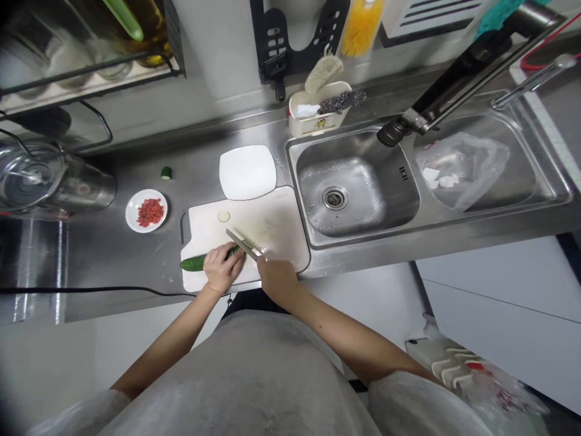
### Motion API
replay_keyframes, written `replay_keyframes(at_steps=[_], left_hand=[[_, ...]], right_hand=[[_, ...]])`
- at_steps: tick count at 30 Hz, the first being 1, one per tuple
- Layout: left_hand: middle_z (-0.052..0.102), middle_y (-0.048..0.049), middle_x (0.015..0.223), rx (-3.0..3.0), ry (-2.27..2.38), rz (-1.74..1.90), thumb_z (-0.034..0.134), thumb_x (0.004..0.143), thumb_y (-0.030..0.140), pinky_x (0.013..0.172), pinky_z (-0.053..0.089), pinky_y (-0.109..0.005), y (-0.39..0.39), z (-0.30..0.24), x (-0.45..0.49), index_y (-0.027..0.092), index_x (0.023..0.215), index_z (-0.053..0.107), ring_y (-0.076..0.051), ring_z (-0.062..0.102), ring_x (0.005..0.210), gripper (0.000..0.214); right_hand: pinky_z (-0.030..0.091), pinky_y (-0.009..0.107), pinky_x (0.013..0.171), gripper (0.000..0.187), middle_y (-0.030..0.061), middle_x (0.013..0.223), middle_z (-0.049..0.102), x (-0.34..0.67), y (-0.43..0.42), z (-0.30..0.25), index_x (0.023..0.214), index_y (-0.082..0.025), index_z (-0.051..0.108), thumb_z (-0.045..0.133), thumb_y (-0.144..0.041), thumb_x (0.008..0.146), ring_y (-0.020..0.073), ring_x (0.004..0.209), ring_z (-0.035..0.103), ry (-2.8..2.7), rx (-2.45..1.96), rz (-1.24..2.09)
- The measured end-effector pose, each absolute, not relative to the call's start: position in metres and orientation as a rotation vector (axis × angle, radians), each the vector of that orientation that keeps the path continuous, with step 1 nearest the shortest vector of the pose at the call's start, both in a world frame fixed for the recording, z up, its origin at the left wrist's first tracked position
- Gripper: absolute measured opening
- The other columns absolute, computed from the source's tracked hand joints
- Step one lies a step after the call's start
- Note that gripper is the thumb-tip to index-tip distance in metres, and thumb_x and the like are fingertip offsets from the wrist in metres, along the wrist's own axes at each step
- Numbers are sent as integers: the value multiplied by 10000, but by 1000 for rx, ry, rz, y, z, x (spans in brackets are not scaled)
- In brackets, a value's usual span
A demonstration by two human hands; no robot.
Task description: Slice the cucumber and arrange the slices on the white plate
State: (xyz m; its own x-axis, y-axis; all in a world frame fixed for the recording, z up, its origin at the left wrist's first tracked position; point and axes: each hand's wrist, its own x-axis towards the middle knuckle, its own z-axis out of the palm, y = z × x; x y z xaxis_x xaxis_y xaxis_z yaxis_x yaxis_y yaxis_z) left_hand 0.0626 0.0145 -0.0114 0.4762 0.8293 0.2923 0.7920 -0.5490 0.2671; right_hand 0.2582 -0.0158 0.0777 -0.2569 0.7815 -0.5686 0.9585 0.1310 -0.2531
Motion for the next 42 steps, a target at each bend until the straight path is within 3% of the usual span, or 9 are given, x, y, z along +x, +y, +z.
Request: replay_keyframes(at_steps=[8,19,42], left_hand=[[661,-49,1141,2570,1472,488,522,888,349,876,394,-342,14,-10,63,329,1043,699,-197,587,1057,236],[648,-40,1194,2469,1511,359,495,897,376,919,383,-359,13,-9,63,351,1081,695,-209,573,1105,273],[668,-30,1143,2588,1457,584,552,879,339,855,391,-337,13,-16,62,366,1090,683,-189,595,1052,250]], right_hand=[[485,313,645,251,139,784,684,255,-14,77,1052,-110,556,365,-106,888,259,788,691,2143,1703,-824],[473,288,663,276,161,833,686,255,-10,72,1115,-103,538,346,-140,920,244,816,687,2099,1645,-807],[485,337,692,296,173,897,683,260,4,71,1149,-101,531,346,-162,926,272,864,676,2049,1594,-908]])
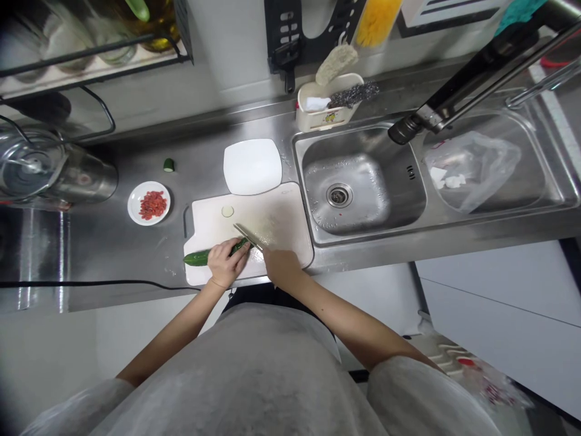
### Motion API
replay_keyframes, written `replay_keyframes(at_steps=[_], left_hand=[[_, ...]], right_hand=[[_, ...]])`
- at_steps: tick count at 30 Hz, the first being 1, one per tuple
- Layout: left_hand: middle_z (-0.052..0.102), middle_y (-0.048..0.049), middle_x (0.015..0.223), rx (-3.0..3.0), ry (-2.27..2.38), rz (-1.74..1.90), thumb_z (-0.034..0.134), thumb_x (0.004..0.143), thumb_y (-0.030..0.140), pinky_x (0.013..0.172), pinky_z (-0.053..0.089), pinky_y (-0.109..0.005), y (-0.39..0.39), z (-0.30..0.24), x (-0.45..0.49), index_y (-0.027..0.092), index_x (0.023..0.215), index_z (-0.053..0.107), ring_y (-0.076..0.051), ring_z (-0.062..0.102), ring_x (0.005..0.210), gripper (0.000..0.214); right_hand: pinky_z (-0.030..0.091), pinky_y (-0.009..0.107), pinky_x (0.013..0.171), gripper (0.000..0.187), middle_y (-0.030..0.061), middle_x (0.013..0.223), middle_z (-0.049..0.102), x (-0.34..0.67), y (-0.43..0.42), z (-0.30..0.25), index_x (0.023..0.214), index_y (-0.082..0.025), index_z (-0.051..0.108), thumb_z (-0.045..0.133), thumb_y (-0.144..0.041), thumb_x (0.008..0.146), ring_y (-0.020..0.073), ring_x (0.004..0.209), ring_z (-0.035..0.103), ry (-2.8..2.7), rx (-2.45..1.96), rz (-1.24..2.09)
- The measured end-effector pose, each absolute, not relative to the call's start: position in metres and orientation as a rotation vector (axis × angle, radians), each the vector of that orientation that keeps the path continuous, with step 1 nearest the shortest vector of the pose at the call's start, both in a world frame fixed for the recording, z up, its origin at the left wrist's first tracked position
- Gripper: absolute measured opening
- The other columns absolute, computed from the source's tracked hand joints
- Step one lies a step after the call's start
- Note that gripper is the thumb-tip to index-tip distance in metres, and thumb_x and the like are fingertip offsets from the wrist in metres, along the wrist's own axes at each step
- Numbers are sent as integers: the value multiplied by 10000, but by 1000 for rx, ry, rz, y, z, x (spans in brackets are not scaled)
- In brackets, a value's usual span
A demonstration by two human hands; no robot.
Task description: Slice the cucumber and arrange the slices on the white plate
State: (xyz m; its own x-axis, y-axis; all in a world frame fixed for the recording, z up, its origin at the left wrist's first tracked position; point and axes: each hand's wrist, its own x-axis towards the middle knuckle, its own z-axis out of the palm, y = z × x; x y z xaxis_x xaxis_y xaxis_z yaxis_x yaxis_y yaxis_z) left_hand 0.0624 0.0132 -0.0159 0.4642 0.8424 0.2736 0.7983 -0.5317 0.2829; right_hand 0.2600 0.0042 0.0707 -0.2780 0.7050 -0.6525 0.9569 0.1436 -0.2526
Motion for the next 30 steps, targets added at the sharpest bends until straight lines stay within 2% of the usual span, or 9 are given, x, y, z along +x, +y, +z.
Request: replay_keyframes(at_steps=[10,16,19,24,30], left_hand=[[624,-28,1241,2311,1528,287,485,900,402,943,387,-380,14,-7,65,379,1115,671,-215,560,1150,285],[644,-40,1202,2346,1519,346,494,900,359,917,388,-368,17,4,67,353,1121,671,-213,576,1105,283],[659,-51,1172,2345,1522,394,487,906,343,927,386,-366,21,9,68,317,1126,669,-207,589,1071,287],[699,-48,1097,2220,1611,435,416,942,312,1050,324,-409,30,18,71,246,1142,645,-185,624,1016,311],[666,-54,1185,1899,1695,494,350,959,380,910,474,-357,52,29,70,222,1250,572,-210,624,1054,399]], right_hand=[[478,380,711,349,153,924,688,259,4,55,1189,-122,536,295,-191,947,278,865,661,2065,1695,-952],[454,338,717,354,138,938,685,263,3,59,1193,-131,547,299,-224,959,256,878,648,2082,1742,-939],[428,306,704,369,114,931,687,271,1,68,1218,-165,543,288,-280,978,231,860,645,2063,1771,-864],[359,281,699,408,106,941,675,294,-3,76,1331,-230,481,268,-293,989,203,847,635,2040,1867,-621],[292,328,769,411,109,975,648,314,-6,66,1343,-217,498,359,-279,961,224,905,568,2154,1996,-360]])
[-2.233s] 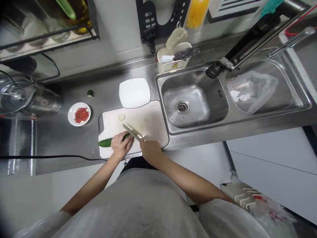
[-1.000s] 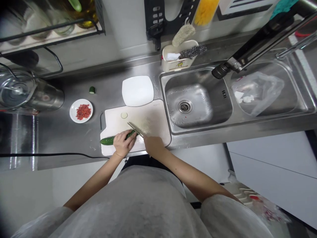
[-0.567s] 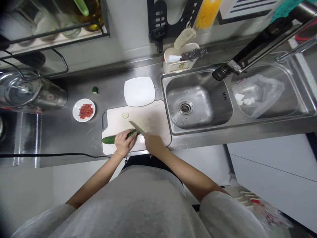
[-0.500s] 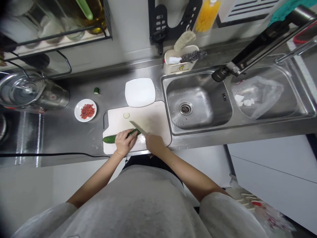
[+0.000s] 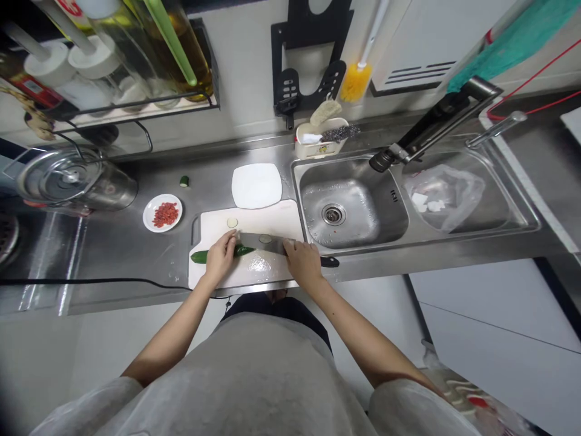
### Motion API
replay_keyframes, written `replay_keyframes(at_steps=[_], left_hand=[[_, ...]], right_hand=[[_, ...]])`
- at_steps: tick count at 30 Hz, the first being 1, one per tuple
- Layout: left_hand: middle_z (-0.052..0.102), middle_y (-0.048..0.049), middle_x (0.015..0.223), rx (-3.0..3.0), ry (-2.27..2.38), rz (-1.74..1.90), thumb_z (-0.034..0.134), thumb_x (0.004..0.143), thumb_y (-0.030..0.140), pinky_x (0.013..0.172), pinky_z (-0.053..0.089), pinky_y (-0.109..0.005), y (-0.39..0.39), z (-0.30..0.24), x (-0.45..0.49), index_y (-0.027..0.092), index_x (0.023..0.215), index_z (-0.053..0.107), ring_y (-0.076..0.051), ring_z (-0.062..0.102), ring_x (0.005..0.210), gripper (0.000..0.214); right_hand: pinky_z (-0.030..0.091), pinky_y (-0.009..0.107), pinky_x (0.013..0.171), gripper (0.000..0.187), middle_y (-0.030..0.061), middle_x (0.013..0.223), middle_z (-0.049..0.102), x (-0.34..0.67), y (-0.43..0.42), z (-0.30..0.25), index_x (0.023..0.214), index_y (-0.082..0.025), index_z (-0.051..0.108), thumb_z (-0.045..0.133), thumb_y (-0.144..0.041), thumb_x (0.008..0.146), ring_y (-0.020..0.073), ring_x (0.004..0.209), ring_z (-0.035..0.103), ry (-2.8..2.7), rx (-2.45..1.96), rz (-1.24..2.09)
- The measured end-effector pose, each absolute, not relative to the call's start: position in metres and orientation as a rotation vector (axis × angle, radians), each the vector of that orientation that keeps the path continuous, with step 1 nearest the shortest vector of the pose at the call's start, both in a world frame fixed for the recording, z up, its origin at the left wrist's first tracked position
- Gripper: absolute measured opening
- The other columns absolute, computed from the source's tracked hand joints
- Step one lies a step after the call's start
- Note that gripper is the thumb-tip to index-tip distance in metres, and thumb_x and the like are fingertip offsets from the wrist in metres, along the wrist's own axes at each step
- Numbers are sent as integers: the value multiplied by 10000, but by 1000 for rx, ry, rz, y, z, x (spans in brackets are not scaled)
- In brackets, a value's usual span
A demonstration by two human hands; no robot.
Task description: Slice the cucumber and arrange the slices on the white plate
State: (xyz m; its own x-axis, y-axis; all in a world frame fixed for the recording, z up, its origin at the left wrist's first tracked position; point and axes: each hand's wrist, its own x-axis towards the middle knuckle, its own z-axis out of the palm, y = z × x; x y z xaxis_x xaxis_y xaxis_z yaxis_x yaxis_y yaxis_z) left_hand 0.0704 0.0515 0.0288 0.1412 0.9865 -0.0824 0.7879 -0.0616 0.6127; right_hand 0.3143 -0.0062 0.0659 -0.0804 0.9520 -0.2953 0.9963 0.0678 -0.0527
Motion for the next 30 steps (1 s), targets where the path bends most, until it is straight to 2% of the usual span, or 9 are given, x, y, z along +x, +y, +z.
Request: replay_keyframes(at_steps=[3,6,10,16,21,30], left_hand=[[656,-52,1201,1758,1701,558,368,949,426,894,491,-335,64,39,75,222,1244,574,-201,618,1063,414],[653,-34,1201,1813,1508,461,476,897,459,901,489,-310,75,51,89,249,1180,625,-193,617,1054,383],[708,-4,1018,1939,1354,211,602,817,398,860,484,-307,80,61,109,283,1003,698,-194,636,955,238],[698,5,900,1942,1306,223,614,779,263,765,469,-273,84,60,118,243,828,678,-167,622,866,83],[685,7,781,1720,1598,272,566,808,270,652,443,-249,105,50,110,224,860,660,-136,591,706,116],[702,-34,868,1726,1940,145,516,832,253,720,427,-293,133,19,88,254,865,647,-198,614,819,135]], right_hand=[[271,333,772,412,111,946,640,316,-6,61,1333,-193,514,389,-262,947,229,897,536,2234,1988,-285],[261,328,763,395,112,920,634,316,-5,59,1296,-183,551,432,-264,927,231,889,514,2321,1950,-229],[253,322,750,362,99,872,638,318,-3,58,1247,-182,587,432,-260,929,220,855,513,2380,1939,-148],[260,321,742,353,90,842,645,323,-7,55,1223,-176,602,480,-241,899,216,830,534,2374,1926,-106],[272,312,746,383,81,848,653,327,-7,57,1228,-181,595,530,-237,855,220,849,550,2311,1954,-137],[269,312,728,352,73,844,663,338,-6,60,1203,-184,614,531,-276,873,219,838,557,2263,1965,-169]])
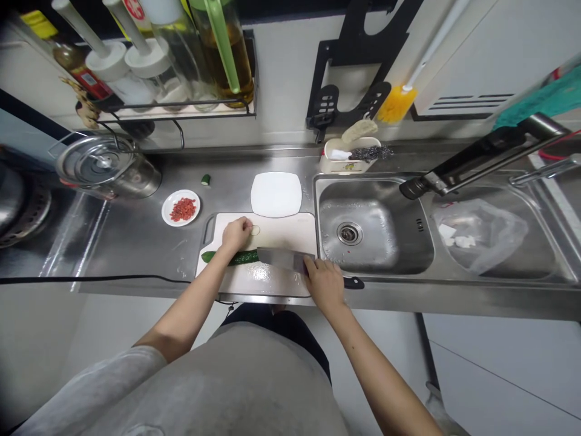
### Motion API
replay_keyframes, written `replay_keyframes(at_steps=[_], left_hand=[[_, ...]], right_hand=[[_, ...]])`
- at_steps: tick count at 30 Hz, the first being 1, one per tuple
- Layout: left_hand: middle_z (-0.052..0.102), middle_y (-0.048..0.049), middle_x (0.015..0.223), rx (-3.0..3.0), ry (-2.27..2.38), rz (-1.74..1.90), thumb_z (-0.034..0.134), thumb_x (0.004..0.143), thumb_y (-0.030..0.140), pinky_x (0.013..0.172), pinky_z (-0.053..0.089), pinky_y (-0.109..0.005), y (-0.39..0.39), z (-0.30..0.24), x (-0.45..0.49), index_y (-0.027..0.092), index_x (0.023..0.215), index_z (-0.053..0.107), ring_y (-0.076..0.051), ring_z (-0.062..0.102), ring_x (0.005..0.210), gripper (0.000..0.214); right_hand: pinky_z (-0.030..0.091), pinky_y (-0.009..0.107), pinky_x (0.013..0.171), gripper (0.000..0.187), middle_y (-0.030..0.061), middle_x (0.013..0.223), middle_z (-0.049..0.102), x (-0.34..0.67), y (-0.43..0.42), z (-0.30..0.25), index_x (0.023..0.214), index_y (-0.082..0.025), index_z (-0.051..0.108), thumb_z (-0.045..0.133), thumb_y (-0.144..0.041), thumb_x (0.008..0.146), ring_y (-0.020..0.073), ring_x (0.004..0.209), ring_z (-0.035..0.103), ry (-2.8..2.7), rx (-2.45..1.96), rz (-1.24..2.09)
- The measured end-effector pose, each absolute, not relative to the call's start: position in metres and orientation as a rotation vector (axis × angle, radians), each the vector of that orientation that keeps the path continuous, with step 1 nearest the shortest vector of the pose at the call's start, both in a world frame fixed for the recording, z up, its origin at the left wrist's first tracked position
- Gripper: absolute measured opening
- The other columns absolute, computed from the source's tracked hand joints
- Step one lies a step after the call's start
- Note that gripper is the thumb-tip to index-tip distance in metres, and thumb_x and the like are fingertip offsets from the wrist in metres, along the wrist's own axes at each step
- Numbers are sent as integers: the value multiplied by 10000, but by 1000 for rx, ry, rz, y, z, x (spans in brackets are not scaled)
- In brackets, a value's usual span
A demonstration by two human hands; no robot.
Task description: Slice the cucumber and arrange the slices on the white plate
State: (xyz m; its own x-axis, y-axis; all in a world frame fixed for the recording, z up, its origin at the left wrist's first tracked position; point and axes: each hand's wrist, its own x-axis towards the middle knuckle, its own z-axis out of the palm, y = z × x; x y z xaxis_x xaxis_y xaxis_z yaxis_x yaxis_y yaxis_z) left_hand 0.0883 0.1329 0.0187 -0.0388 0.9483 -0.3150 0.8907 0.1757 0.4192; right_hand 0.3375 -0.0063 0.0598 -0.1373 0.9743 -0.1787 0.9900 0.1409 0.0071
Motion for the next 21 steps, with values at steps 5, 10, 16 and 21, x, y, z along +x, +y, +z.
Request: replay_keyframes(at_steps=[5,10,16,21], left_hand=[[683,-46,958,1821,1976,149,549,823,273,754,427,-300,135,16,86,256,919,634,-205,604,884,130],[676,-27,996,1755,2015,226,520,858,294,735,430,-298,129,18,76,267,944,635,-197,600,884,146],[666,-48,1014,1981,1799,452,469,911,332,786,463,-313,88,27,58,244,1027,655,-191,604,915,236],[667,-40,1068,2278,1391,460,478,920,343,901,463,-363,59,25,56,262,1073,677,-187,609,981,263]], right_hand=[[281,310,728,346,73,848,675,336,-6,58,1194,-193,619,532,-274,870,226,850,578,2251,1982,-206],[315,286,712,300,70,912,702,331,-5,61,1139,-201,633,505,-266,876,206,853,610,2179,2083,-380],[292,256,591,322,50,874,713,328,-5,56,1136,-225,586,357,-372,963,193,768,640,1969,2261,-725],[251,252,562,309,67,832,701,319,-2,54,1023,-190,555,311,-374,980,190,748,636,1933,2134,-863]])
